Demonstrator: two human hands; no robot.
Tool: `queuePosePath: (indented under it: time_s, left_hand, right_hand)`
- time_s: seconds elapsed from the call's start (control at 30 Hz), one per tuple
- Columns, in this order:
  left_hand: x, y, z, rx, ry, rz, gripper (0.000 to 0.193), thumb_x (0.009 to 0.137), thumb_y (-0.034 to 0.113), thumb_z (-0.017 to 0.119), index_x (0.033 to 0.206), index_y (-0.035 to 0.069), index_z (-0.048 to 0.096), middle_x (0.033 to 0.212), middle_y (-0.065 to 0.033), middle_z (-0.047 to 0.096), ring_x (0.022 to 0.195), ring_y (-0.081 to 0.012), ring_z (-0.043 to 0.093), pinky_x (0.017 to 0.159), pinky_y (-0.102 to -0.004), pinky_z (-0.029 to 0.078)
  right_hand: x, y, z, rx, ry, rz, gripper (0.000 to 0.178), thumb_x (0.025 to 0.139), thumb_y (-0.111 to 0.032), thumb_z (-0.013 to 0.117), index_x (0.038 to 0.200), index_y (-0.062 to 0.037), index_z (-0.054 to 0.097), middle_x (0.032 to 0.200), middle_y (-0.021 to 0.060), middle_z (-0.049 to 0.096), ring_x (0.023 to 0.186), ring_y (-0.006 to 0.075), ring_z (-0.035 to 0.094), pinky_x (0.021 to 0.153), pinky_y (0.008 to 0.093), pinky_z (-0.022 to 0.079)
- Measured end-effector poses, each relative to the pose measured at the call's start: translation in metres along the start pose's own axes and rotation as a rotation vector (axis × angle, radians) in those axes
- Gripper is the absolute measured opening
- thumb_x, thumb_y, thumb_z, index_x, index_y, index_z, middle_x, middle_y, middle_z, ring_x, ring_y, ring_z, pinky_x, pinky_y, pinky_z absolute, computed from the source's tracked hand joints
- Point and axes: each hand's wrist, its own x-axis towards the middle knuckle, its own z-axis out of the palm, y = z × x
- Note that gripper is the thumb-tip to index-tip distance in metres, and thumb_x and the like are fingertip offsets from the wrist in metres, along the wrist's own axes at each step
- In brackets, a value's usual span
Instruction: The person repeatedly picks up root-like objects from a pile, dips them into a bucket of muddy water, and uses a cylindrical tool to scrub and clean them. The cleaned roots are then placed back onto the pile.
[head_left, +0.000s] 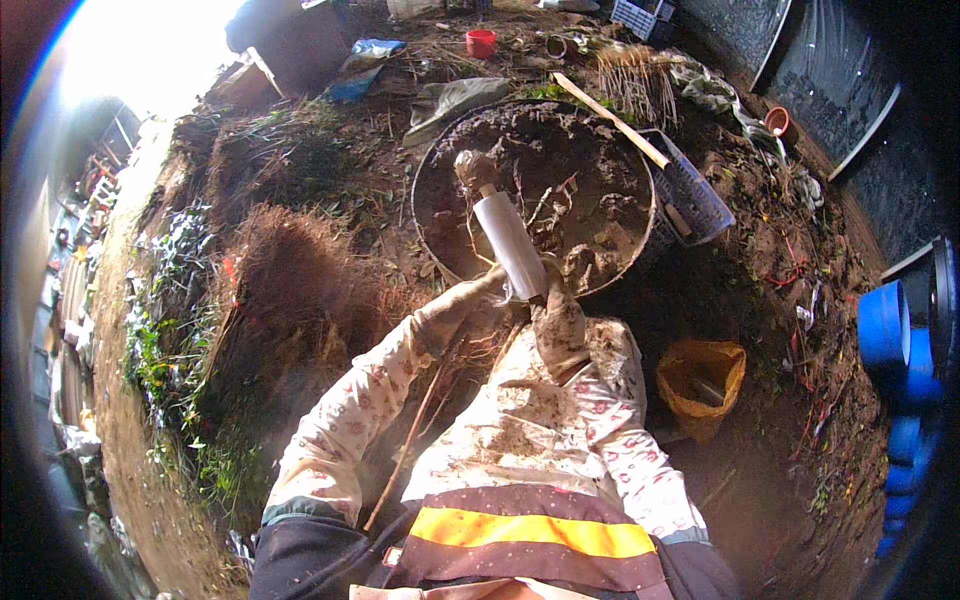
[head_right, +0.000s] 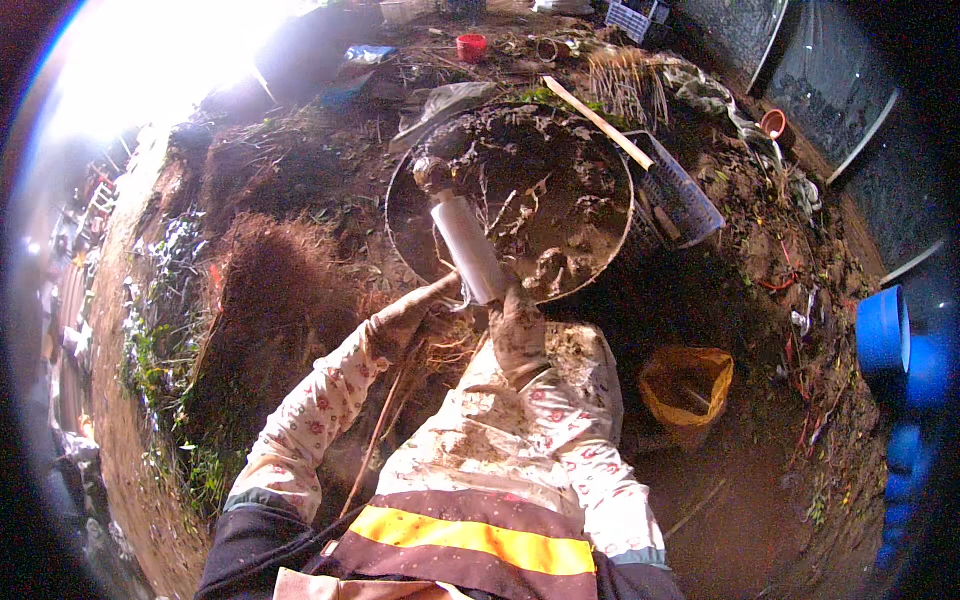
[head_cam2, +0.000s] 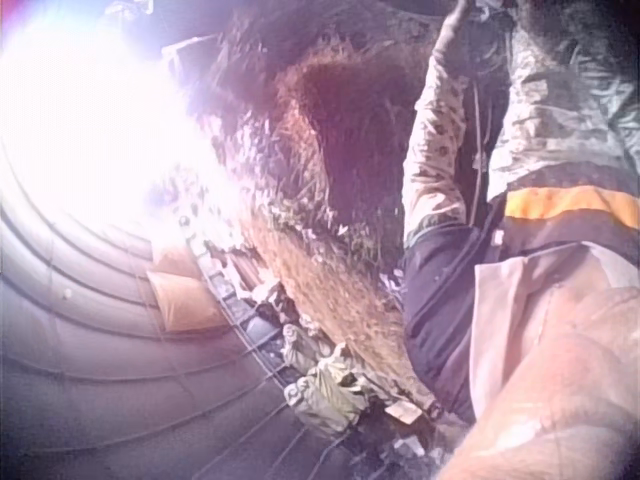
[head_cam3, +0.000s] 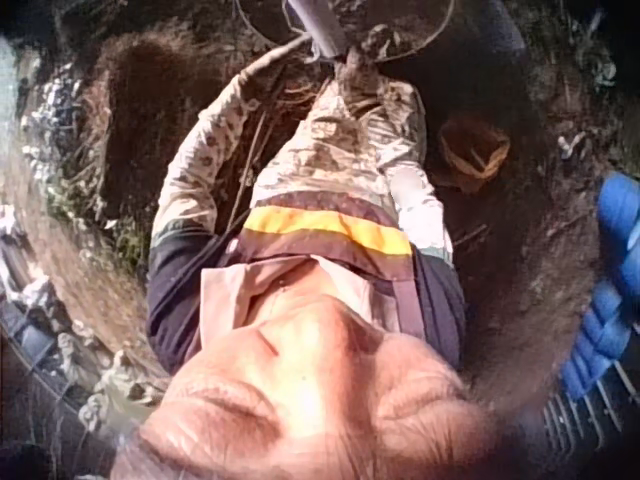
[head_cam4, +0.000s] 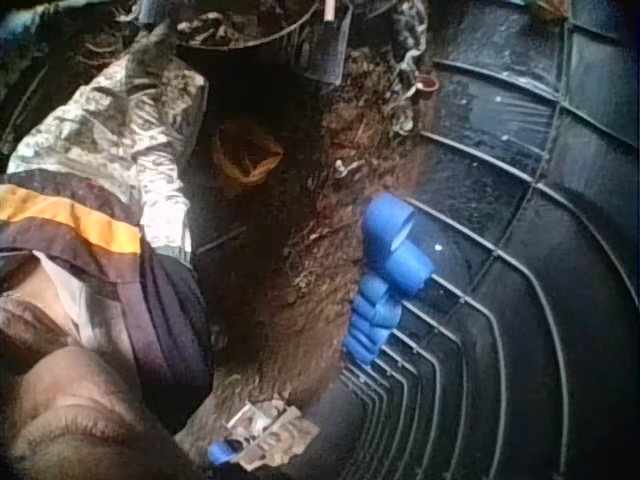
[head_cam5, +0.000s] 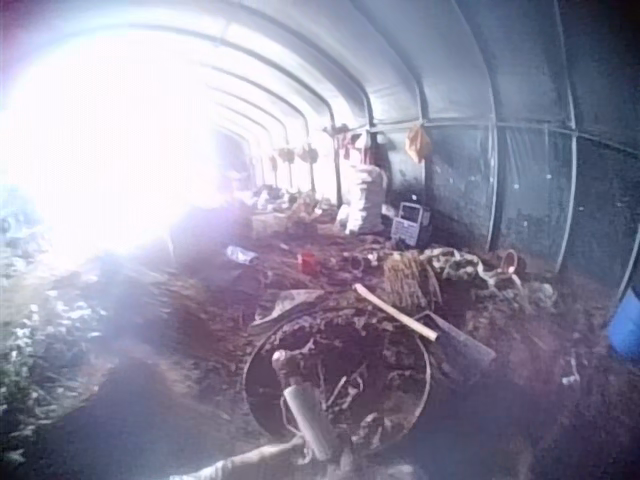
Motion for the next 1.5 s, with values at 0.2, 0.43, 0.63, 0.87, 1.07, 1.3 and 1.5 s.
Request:
queuePosePath:
  time_s: [0.2, 0.43, 0.63, 0.87, 1.07, 1.3, 1.5]
  left_hand:
    - [-0.008, -0.001, -0.009, 0.239, 0.32, 0.058, 0.033, 0.096, 0.037, 0.069, 0.102, 0.005, 0.072, 0.073, 0.0003, 0.064, 0.061, -0.0084, 0.054, 0.056, -0.0273, 0.043]
    - [-0.001, 0.032, -0.054, 0.965, 0.518, -0.048, 0.038, 0.097, 0.038, 0.066, 0.105, 0.001, 0.072, 0.076, -0.0013, 0.066, 0.067, -0.0091, 0.056, 0.062, -0.0297, 0.046]
    - [0.021, 0.101, -0.1, 0.85, 0.313, 0.34, 0.03, 0.098, 0.024, 0.064, 0.117, 0.001, 0.068, 0.104, -0.0052, 0.071, 0.089, -0.0161, 0.065, 0.08, -0.0314, 0.053]
    - [0.023, 0.139, -0.129, 1.776, 0.44, 0.448, 0.028, 0.09, 0.031, 0.064, 0.107, 0.009, 0.071, 0.093, -0.0164, 0.072, 0.087, -0.0331, 0.069, 0.078, -0.0433, 0.054]
    - [0.006, 0.116, -0.033, 2.114, 0.474, 0.672, 0.019, 0.091, 0.021, 0.061, 0.107, 0.012, 0.065, 0.082, -0.0103, 0.07, 0.077, -0.0328, 0.07, 0.066, -0.0453, 0.056]
    - [0.008, 0.134, -0.038, 1.641, 0.081, 0.579, 0.028, 0.096, 0.026, 0.064, 0.117, 0.007, 0.061, 0.092, -0.0149, 0.068, 0.083, -0.0326, 0.068, 0.076, -0.044, 0.055]
    - [0.002, 0.131, -0.033, 1.331, 0.123, 0.432, 0.029, 0.093, 0.023, 0.07, 0.113, 0.004, 0.062, 0.096, -0.0111, 0.068, 0.086, -0.018, 0.066, 0.08, -0.0366, 0.053]
  right_hand:
    - [0.01, -0.014, 0.005, 0.003, -0.108, 0.034, 0.051, 0.099, -0.012, 0.049, 0.149, -0.0097, 0.04, 0.125, 0.026, 0.061, 0.105, 0.0382, 0.065, 0.084, 0.0439, 0.053]
    - [0.156, 0.002, -0.073, 0.716, -0.327, 0.185, 0.039, 0.096, -0.032, 0.059, 0.128, -0.0084, 0.063, 0.105, 0.0124, 0.067, 0.086, 0.0212, 0.063, 0.079, 0.032, 0.055]
    - [0.242, 0.115, -0.141, -1.233, -0.12, -0.32, 0.028, 0.091, -0.033, 0.064, 0.104, -0.0083, 0.064, 0.078, 0.0083, 0.071, 0.07, 0.026, 0.072, 0.056, 0.0405, 0.056]
    - [0.151, -0.002, -0.161, -0.641, -0.694, -0.837, 0.064, 0.093, -0.013, 0.052, 0.155, -0.0141, 0.033, 0.087, 0.0133, 0.071, 0.07, 0.0238, 0.073, 0.056, 0.0362, 0.06]
    - [0.215, -0.042, -0.153, -0.504, -0.4, -0.736, 0.048, 0.09, -0.016, 0.062, 0.136, -0.0227, 0.051, 0.093, 0.015, 0.072, 0.073, 0.0261, 0.074, 0.066, 0.0351, 0.061]
    - [0.233, 0.036, -0.113, -1.244, -0.693, -0.874, 0.064, 0.095, -0.039, 0.061, 0.15, -0.0154, 0.038, 0.123, 0.0094, 0.064, 0.096, 0.02, 0.068, 0.086, 0.033, 0.055]
    - [0.146, 0.078, -0.092, -0.495, -0.713, -0.66, 0.042, 0.1, -0.025, 0.048, 0.138, -0.0063, 0.051, 0.137, 0.0121, 0.057, 0.124, 0.0201, 0.056, 0.106, 0.0361, 0.044]
